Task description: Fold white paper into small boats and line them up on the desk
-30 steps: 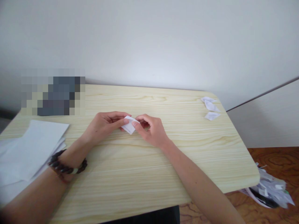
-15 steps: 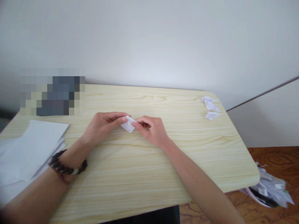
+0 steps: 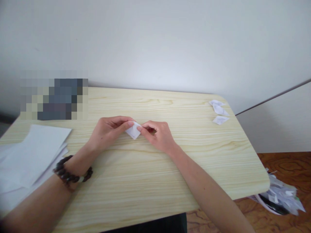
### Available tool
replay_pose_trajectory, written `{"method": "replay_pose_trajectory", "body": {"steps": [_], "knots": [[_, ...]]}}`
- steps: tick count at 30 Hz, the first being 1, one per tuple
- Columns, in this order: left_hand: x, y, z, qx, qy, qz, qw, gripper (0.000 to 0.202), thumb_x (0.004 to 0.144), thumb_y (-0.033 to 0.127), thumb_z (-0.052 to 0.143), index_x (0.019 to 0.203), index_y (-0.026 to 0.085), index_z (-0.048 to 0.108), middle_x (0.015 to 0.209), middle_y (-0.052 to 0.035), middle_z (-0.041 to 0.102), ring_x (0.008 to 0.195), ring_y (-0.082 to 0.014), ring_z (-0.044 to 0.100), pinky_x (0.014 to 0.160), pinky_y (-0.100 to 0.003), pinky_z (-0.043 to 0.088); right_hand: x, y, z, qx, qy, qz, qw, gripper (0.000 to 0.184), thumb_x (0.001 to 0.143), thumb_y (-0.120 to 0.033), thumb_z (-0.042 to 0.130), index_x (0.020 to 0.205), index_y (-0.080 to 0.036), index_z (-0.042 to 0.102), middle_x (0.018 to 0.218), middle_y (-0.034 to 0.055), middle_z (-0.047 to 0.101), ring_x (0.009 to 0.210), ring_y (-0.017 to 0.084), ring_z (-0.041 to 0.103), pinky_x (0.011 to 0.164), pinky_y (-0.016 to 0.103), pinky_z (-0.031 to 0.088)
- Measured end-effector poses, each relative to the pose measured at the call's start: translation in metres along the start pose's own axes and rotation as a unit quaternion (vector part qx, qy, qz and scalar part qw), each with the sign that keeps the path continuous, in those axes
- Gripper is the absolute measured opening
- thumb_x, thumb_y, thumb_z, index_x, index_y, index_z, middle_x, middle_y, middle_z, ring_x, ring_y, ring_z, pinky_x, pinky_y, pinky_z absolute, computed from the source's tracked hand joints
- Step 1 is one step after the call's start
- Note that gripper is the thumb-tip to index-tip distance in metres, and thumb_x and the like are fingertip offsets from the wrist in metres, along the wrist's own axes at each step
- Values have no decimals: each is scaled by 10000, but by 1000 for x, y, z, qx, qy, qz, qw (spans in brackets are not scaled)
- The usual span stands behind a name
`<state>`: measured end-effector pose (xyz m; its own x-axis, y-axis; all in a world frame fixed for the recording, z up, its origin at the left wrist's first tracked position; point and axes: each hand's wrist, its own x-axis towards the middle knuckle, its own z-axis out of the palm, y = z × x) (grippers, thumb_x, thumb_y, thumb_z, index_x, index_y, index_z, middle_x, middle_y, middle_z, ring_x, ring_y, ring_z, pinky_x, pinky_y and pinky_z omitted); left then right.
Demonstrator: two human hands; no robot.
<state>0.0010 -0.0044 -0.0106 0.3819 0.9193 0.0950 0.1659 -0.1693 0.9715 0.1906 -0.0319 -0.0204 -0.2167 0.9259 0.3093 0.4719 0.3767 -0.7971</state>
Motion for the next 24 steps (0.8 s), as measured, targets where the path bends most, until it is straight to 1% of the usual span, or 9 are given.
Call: {"method": "replay_pose_trajectory", "body": {"steps": [6, 9, 15, 19, 21, 24], "knots": [[1, -1, 0, -2, -33, -16, 999, 270, 833, 387, 648, 924, 137, 697, 856, -45, 711, 757, -157, 630, 696, -251, 485, -1, 0, -1, -14, -8, -11, 1000, 244, 871, -290, 595, 677, -156, 654, 578, -18, 613, 492, 65, 487, 492, 195, 359], [1, -2, -1, 5, -39, -12, 999, 254, 837, 379, 643, 891, 135, 687, 818, -35, 694, 732, -143, 612, 679, -243, 470, -1, 0, -1, -15, -17, -16, 1000, 232, 874, -280, 594, 686, -158, 656, 591, -17, 614, 499, 66, 483, 496, 196, 356], [0, -1, 0, 23, -27, 9, 999, 237, 848, 359, 621, 819, 126, 656, 728, -10, 641, 656, -116, 563, 604, -221, 433, -1, 0, 0, -27, -40, -23, 999, 268, 898, -323, 567, 704, -163, 661, 643, 2, 637, 533, 78, 495, 522, 209, 365], [1, -1, 1, 4, -7, -9, 1000, 247, 821, 378, 652, 809, 132, 676, 753, -23, 679, 681, -132, 603, 630, -228, 467, 0, 0, 0, -14, -36, -14, 999, 253, 896, -321, 572, 723, -164, 670, 644, 2, 648, 533, 79, 502, 525, 210, 372], [2, -2, 1, -23, -4, -29, 999, 267, 797, 395, 678, 855, 135, 690, 806, -39, 710, 729, -152, 638, 667, -239, 501, 0, 1, -1, -2, -30, -2, 1000, 239, 892, -326, 577, 742, -168, 675, 646, -1, 651, 531, 81, 502, 518, 210, 373], [3, -2, -1, -62, -9, -55, 997, 361, 773, 413, 702, 1018, 149, 685, 937, -58, 734, 806, -170, 669, 691, -242, 533, -1, 3, -2, 28, -10, 22, 999, 230, 888, -347, 577, 772, -176, 677, 661, 0, 657, 541, 89, 520, 502, 209, 377]]}}
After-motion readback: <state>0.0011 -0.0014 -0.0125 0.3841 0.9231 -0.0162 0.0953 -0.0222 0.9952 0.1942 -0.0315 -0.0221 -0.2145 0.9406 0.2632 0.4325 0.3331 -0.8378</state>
